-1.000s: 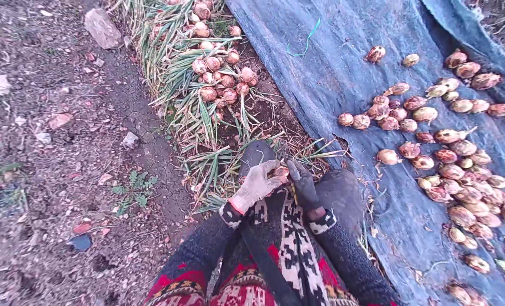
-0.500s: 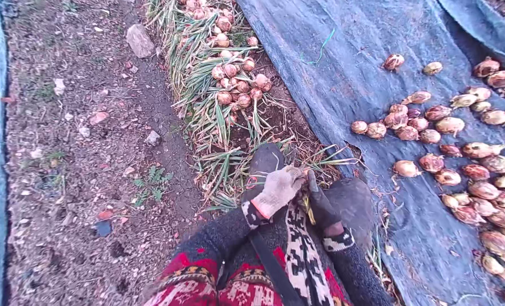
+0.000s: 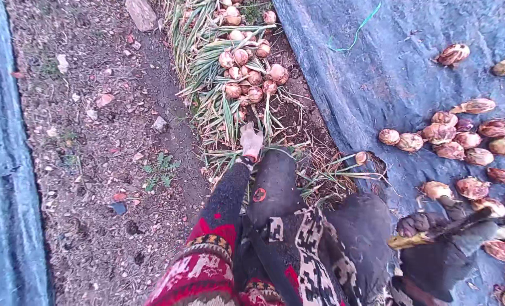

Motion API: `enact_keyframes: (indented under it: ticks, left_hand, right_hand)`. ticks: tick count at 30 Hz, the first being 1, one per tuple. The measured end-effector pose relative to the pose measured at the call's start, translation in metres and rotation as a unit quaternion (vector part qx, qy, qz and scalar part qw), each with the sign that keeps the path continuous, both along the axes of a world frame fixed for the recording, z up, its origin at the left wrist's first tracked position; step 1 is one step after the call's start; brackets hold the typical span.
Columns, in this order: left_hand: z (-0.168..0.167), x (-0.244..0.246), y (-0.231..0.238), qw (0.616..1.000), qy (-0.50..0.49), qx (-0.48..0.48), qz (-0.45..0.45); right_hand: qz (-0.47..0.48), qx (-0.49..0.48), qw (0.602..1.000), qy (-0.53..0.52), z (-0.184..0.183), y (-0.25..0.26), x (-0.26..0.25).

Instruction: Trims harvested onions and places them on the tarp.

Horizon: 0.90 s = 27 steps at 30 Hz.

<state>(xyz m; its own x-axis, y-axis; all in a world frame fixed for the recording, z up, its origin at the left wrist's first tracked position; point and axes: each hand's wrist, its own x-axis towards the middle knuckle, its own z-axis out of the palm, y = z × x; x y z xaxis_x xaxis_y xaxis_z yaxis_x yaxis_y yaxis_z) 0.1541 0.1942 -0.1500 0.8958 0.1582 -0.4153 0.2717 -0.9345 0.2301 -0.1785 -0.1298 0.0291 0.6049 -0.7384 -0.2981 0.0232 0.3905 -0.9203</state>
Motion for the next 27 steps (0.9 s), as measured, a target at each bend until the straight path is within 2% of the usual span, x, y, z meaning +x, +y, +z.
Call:
enact_keyframes:
  ticks: [3,7,8,10,12,14,16,18,22,24,27]
  left_hand:
    - [-0.035,0.054,0.033,0.996,-0.038,0.063,0.053]
    - [-0.071,0.093,0.052,0.992,-0.024,0.1,0.078]
    - [-0.073,0.097,0.053,0.991,-0.019,0.096,0.09]
    - [-0.07,0.094,0.054,0.994,-0.02,0.06,0.09]
    - [-0.052,0.067,0.054,0.998,-0.017,-0.044,0.044]
    - [-0.032,0.027,0.053,0.99,-0.008,-0.139,-0.028]
    - [-0.007,-0.02,0.05,0.972,-0.001,-0.228,-0.064]
    - [0.032,-0.06,0.043,0.944,0.028,-0.32,-0.072]
    - [0.117,-0.118,0.013,0.862,0.133,-0.476,-0.111]
    - [0.154,-0.141,-0.002,0.83,0.228,-0.487,-0.15]
    - [0.18,-0.164,-0.013,0.788,0.346,-0.479,-0.176]
  right_hand:
    - [0.051,0.058,0.99,0.122,-0.028,0.023,0.002]
    - [0.118,0.108,0.969,0.19,-0.062,0.061,-0.006]
    - [0.141,0.093,0.961,0.218,-0.065,0.068,-0.002]
    - [0.196,-0.014,0.94,0.279,-0.058,0.081,0.018]
    - [0.253,-0.112,0.898,0.343,-0.05,0.09,0.037]
    - [0.285,-0.131,0.873,0.374,-0.049,0.1,0.055]
    - [0.302,-0.109,0.882,0.346,-0.066,0.108,0.061]
    - [0.318,-0.104,0.893,0.303,-0.078,0.117,0.064]
    - [0.339,-0.088,0.919,0.18,-0.07,0.135,0.063]
    - [0.338,-0.073,0.932,0.11,-0.061,0.142,0.056]
    - [0.284,-0.023,0.957,0.049,-0.041,0.152,0.041]
